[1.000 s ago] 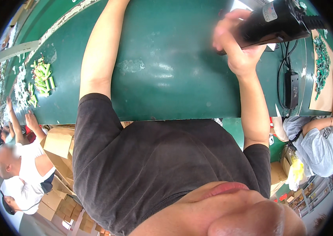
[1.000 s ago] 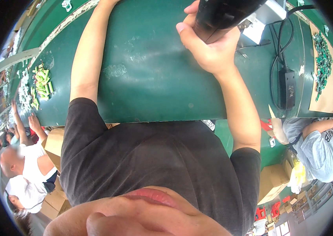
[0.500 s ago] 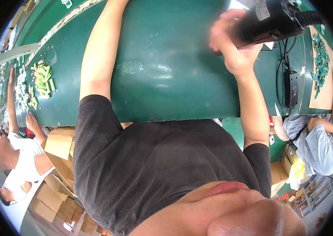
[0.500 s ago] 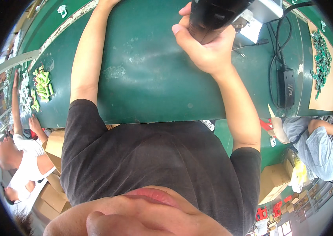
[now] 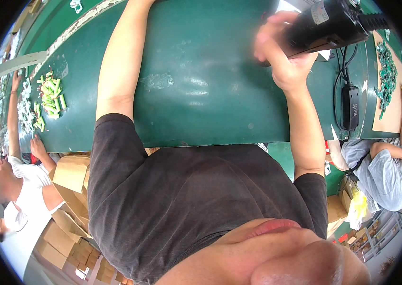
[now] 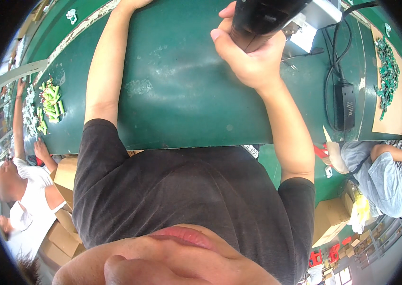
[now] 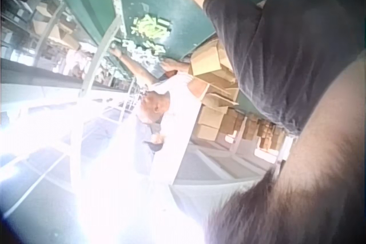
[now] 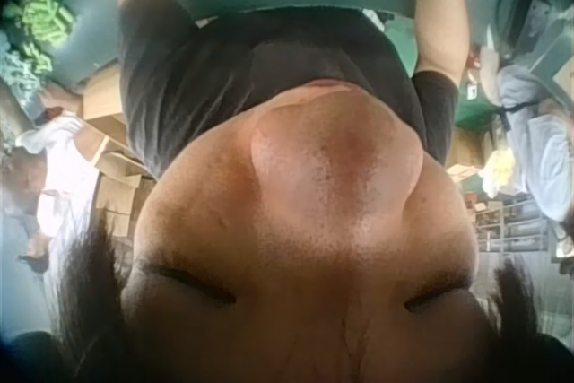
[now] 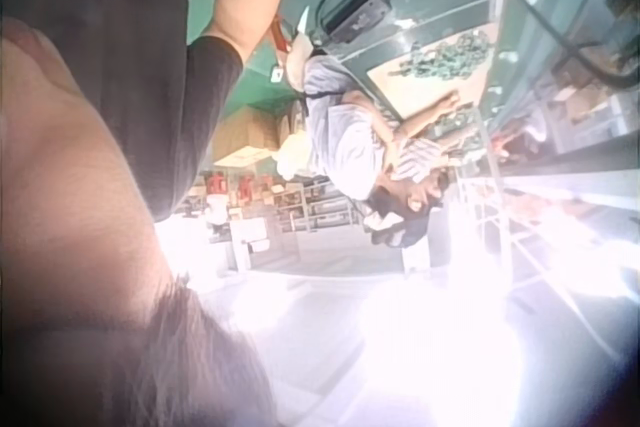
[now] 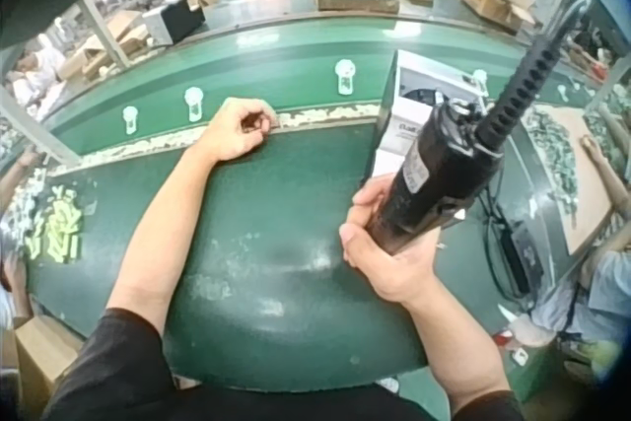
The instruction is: Assembling electronic components using an electric screwdriver on a factory conveyor belt.
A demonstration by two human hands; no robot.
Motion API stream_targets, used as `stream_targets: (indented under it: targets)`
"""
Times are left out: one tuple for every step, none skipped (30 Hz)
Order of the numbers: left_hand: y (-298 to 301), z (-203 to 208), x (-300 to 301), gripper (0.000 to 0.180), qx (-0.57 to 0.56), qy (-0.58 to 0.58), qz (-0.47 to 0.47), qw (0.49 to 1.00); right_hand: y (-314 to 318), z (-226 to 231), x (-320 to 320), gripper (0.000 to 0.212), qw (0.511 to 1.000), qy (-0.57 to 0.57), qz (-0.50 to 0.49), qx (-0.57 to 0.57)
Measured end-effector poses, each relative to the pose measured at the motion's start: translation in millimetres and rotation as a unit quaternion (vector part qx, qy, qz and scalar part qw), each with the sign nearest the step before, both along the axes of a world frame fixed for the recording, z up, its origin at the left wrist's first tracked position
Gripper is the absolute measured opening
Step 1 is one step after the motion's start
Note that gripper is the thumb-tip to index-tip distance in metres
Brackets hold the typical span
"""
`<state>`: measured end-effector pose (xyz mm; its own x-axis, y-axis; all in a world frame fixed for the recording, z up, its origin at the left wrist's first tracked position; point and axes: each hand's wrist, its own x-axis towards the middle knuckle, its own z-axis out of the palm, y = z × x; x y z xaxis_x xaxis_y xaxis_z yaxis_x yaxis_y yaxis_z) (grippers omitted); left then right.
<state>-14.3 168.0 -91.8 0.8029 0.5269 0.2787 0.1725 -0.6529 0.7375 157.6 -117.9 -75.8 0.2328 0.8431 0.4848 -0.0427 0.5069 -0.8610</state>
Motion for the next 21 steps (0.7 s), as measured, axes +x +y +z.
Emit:
stream_targets:
  targets:
    - [-1.2,0.9,2.1,0.029,-0.001,0.000,-0.001,1.000,-0.6,0.1,0.3,0.034,1.000,0.005,-0.003,-0.007]
    - [-0.6,2.0,3.2,0.029,0.052,-0.001,-0.022,0.998,0.2,1.2,0.0,0.034,1.000,0.010,-0.004,-0.012]
    - [-0.1,3.4,3.7,0.029,0.104,-0.001,-0.043,0.994,0.9,1.2,-0.6,0.034,1.000,0.009,-0.003,-0.011]
    - [0.0,3.7,3.1,0.029,0.105,-0.001,-0.042,0.994,1.4,0.4,-1.4,0.034,1.000,0.003,-0.001,-0.003]
    - [-0.5,1.3,2.5,0.028,0.105,-0.006,-0.031,0.994,1.2,-0.2,-1.5,0.034,1.000,-0.003,0.002,0.004]
    - [-0.3,-0.6,2.0,0.028,0.105,-0.011,-0.019,0.994,1.2,0.3,-1.2,0.034,1.000,-0.004,0.002,0.005]
    - [1.2,-1.3,1.6,0.028,0.105,-0.011,-0.019,0.994,1.0,1.2,-0.6,0.034,1.000,-0.006,0.002,0.002]
    - [1.9,-0.3,2.5,0.027,0.096,0.000,-0.014,0.995,0.5,1.4,-0.7,0.034,1.000,-0.009,-0.001,-0.002]
    - [1.9,0.3,3.0,0.027,0.088,0.011,-0.009,0.996,0.5,0.9,-1.1,0.034,1.000,-0.008,-0.002,-0.002]
    - [1.3,0.5,2.6,0.027,0.087,0.012,-0.010,0.996,0.8,0.1,-1.6,0.034,1.000,-0.006,-0.001,0.002]
    - [1.1,1.0,1.8,0.027,0.094,0.007,-0.017,0.995,1.6,-0.5,-1.3,0.034,1.000,-0.004,0.001,0.008]
    - [0.9,1.4,1.3,0.027,0.101,0.003,-0.024,0.995,1.9,0.1,-1.1,0.034,1.000,-0.005,0.001,0.008]
    - [0.9,1.9,1.3,0.027,0.101,0.003,-0.023,0.995,1.9,1.2,-0.8,0.034,1.000,-0.007,0.000,0.003]
    - [0.5,2.1,0.6,0.027,0.090,0.006,-0.015,0.996,1.1,1.7,-1.4,0.034,1.000,-0.008,-0.002,-0.003]
    - [-0.1,2.2,0.3,0.027,0.078,0.010,-0.006,0.997,0.4,1.0,-1.3,0.034,1.000,-0.008,-0.003,-0.003]
    - [-1.1,1.8,0.6,0.027,0.077,0.010,-0.007,0.997,-0.3,-0.3,-0.7,0.034,1.000,-0.007,-0.005,-0.001]
    - [-0.8,1.7,1.1,0.027,0.086,0.004,-0.012,0.996,0.4,-0.4,-0.1,0.034,1.000,-0.008,-0.006,0.003]
    - [-0.4,1.8,1.2,0.027,0.094,-0.002,-0.017,0.995,1.2,0.2,-0.8,0.034,1.000,-0.009,-0.005,0.003]
    - [0.2,2.2,0.4,0.027,0.094,-0.003,-0.016,0.995,2.2,0.9,-2.2,0.034,1.000,-0.005,-0.003,0.002]
    - [-0.3,1.9,-0.7,0.027,0.089,0.001,-0.013,0.996,1.9,0.5,-3.2,0.034,1.000,0.000,-0.002,0.000]
    - [-0.9,1.4,-1.6,0.026,0.083,0.005,-0.011,0.996,1.6,0.1,-2.7,0.034,1.000,0.001,-0.002,-0.001]
